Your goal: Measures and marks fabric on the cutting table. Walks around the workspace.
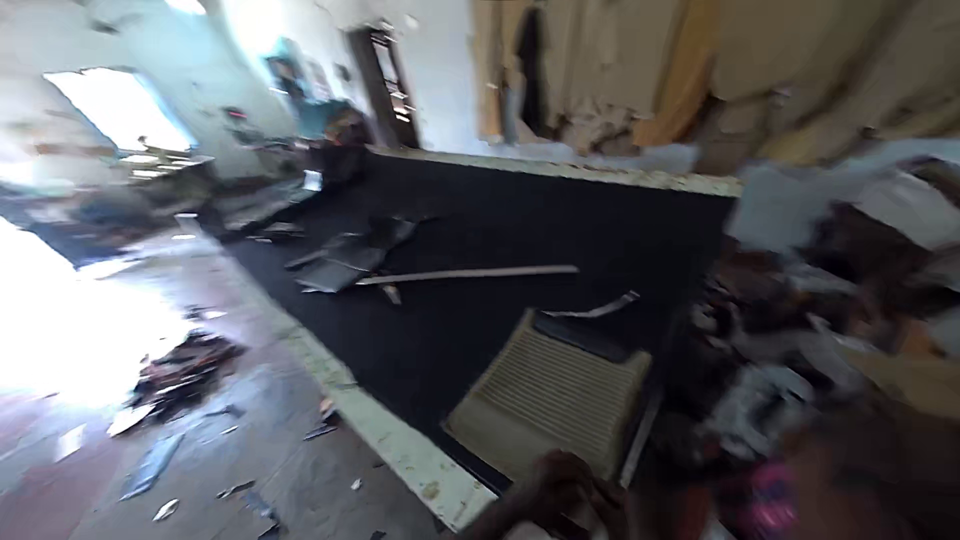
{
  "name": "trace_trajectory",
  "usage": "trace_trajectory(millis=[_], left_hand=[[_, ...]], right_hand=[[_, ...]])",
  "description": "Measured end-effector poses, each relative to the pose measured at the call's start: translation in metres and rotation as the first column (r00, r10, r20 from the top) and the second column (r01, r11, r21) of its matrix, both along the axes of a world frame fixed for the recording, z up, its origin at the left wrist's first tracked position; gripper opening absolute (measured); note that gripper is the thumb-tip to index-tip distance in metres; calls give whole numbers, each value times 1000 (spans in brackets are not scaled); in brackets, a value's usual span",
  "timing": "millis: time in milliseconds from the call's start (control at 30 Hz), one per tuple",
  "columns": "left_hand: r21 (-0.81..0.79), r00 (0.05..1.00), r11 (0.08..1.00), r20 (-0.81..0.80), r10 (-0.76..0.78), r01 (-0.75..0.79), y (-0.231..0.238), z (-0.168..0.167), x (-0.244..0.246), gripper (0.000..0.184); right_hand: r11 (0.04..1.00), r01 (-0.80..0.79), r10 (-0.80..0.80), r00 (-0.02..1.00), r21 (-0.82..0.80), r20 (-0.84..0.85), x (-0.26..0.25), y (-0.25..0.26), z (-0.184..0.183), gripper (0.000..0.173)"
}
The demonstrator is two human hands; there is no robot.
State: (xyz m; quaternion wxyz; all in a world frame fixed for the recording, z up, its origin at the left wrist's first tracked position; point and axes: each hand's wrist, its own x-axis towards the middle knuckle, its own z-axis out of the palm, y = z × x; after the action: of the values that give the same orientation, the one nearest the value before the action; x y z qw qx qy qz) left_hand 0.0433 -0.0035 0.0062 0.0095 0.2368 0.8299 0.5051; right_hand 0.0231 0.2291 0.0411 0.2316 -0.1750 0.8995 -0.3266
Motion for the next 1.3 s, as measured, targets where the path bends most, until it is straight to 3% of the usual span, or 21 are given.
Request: trace_trajectory(millis=[67,133,233,333,567,800,1067,1200,1300], left_hand=[[-15,998,999,23,52,-52,2,6,-12,24],[-176,991,975,-36,129,-133,9,7,-33,32],[-450,984,876,-117,132,-172,20,1,-80,49],[-555,967,799,-219,129,-232,28,-13,-137,58],[-643,961,724,-255,103,-249,51,-16,-221,57],[-693,948,652,-278,154,-309,61,-30,-236,57],[-709,958,646,-246,150,-283,60,-24,-241,58],[-704,952,644,-268,150,-300,60,-28,-241,58],[-668,947,676,-281,158,-311,59,-31,-241,57]], right_hand=[[999,31,-29,998,-40,61,-5,-3,-14,39],[999,33,-31,994,-11,103,-10,-3,-17,39],[998,61,-64,983,24,172,-10,-7,-9,39],[995,86,-93,979,45,183,-9,-11,-9,39],[996,85,-90,973,35,211,-7,-10,-7,38],[996,87,-90,965,23,244,-8,-9,-9,39],[997,63,-70,970,38,235,-8,-9,-9,40],[993,93,-71,956,-66,285,-15,-2,-18,38],[937,264,-193,936,-227,293,-47,6,-17,39]])
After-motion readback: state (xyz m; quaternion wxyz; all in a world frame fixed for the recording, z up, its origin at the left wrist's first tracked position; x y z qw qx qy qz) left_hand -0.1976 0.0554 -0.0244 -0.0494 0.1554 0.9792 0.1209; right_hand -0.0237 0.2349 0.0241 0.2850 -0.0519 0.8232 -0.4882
